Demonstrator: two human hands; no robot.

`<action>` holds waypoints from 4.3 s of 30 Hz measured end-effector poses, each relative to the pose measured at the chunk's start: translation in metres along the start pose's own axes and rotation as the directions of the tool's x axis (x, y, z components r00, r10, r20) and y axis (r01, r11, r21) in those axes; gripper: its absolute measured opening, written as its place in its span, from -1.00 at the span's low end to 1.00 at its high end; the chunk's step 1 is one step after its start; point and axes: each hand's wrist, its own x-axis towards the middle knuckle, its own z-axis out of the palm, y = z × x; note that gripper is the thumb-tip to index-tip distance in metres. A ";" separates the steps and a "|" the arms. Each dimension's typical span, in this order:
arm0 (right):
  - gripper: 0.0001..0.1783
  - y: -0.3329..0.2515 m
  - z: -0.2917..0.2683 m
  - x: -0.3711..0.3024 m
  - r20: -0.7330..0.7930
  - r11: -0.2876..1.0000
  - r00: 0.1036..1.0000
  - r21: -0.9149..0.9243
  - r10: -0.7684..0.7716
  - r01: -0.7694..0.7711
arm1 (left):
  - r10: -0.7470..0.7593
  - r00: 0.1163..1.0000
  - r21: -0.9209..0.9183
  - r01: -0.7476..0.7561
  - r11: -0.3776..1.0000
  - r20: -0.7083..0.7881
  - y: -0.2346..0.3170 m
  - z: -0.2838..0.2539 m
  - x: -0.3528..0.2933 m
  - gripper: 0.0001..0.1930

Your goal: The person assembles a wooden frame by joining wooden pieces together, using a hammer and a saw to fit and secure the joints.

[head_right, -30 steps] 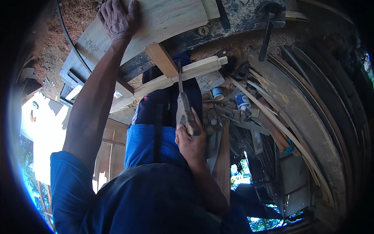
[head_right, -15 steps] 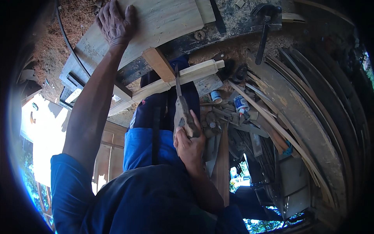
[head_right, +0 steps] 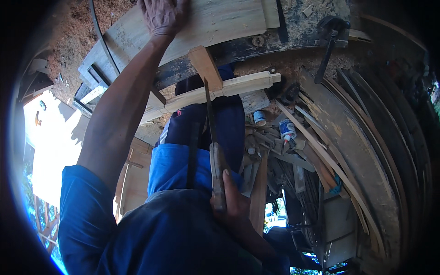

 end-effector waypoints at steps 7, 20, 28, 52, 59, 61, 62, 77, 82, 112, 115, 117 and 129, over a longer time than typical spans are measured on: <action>-0.07 -0.009 0.024 0.047 0.330 0.906 0.940 -0.366 -0.088 0.214 | -0.058 0.998 -0.115 0.054 0.992 -0.029 -0.003 0.001 0.000 -0.31; -0.06 -0.039 0.046 0.061 0.432 0.725 0.901 -0.609 -0.037 0.321 | -0.050 0.987 -0.135 0.029 0.990 -0.154 -0.038 -0.025 -0.019 -0.25; -0.24 -0.057 0.029 0.084 0.452 0.767 0.874 -0.620 0.178 0.165 | -0.089 0.995 -0.211 0.078 0.974 -0.044 -0.046 -0.031 -0.012 -0.37; -0.07 -0.012 0.065 0.095 0.486 0.785 0.855 -0.595 0.183 0.170 | -0.069 0.990 -0.219 0.040 0.975 -0.127 -0.035 -0.018 -0.027 -0.50; -0.22 -0.010 0.053 0.085 0.419 0.823 0.905 -0.538 0.073 0.183 | -0.072 0.994 -0.211 0.054 0.976 -0.077 -0.035 -0.022 -0.026 -0.51; -0.18 -0.001 0.069 0.116 0.442 0.812 0.886 -0.563 0.140 0.153 | -0.068 0.991 -0.216 0.041 0.976 -0.118 -0.035 -0.019 -0.027 -0.51; -0.18 -0.001 0.069 0.116 0.436 0.811 0.889 -0.566 0.138 0.152 | -0.061 0.990 -0.203 0.034 0.979 -0.126 -0.033 -0.017 -0.029 -0.51; -0.19 -0.019 0.042 0.080 0.441 0.823 0.888 -0.548 0.129 0.152 | -0.068 0.991 -0.199 0.044 0.979 -0.116 -0.035 -0.012 -0.018 -0.52; -0.05 -0.006 0.061 0.112 0.473 0.772 0.857 -0.616 0.204 0.156 | -0.051 0.987 -0.223 0.016 0.975 -0.152 -0.041 -0.007 -0.023 -0.53; -0.23 -0.001 0.074 0.130 0.416 0.770 0.874 -0.633 0.250 0.081 | -0.058 0.987 -0.211 0.025 0.977 -0.150 -0.033 -0.008 -0.022 -0.50; -0.02 0.004 0.073 0.126 0.465 0.724 0.865 -0.661 0.190 0.197 | -0.045 0.978 -0.228 -0.003 0.974 -0.203 -0.041 -0.007 -0.021 -0.52; -0.27 -0.005 0.053 0.094 0.406 0.754 0.897 -0.642 0.178 0.141 | -0.052 0.986 -0.232 0.014 0.973 -0.157 -0.037 -0.008 -0.022 -0.52; -0.16 -0.004 0.044 0.096 0.397 0.773 0.908 -0.615 0.135 0.154 | -0.066 0.993 -0.214 0.043 0.976 -0.102 -0.032 -0.013 -0.023 -0.52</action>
